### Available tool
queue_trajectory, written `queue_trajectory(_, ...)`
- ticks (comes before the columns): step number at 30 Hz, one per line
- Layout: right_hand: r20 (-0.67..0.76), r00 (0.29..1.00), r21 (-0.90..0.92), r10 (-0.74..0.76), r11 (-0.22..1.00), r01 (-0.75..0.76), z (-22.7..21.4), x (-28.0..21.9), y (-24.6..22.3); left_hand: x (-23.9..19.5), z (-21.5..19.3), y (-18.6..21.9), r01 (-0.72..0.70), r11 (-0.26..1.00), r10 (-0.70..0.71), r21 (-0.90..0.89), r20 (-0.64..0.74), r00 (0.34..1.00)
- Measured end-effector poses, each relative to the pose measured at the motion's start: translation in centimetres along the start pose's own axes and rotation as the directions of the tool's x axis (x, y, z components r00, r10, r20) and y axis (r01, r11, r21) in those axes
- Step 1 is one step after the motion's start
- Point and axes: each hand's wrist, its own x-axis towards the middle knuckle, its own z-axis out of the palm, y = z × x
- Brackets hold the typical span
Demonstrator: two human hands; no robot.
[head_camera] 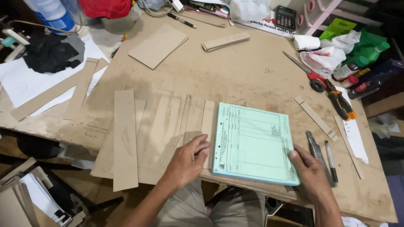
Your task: Measuring cardboard strips against a template, marking them with a pen, and cutting them using a utility knife on a workbench.
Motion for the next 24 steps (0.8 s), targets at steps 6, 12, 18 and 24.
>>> queue_trajectory(6,-0.086,0.994,-0.033,-0.072,0.997,0.069,0.3,1.6,2.4,-0.3,0.5,1.0,0.019,0.999,-0.018,-0.029,0.044,0.999)
queue_trajectory(12,-0.136,0.987,0.006,-0.089,0.996,0.091,1.7,-1.1,0.9,-0.1,1.1,-0.6,-0.043,0.995,0.046,-0.087,0.031,0.998)
queue_trajectory(18,-0.165,0.977,0.049,-0.137,0.988,0.147,1.6,-0.2,2.0,0.1,0.9,-1.0,-0.047,0.993,0.052,-0.106,0.037,0.998)
queue_trajectory(24,-0.165,0.964,0.036,-0.210,0.975,0.219,1.7,1.6,2.9,0.2,0.7,-1.1,-0.015,0.985,0.023,-0.170,0.048,0.999)
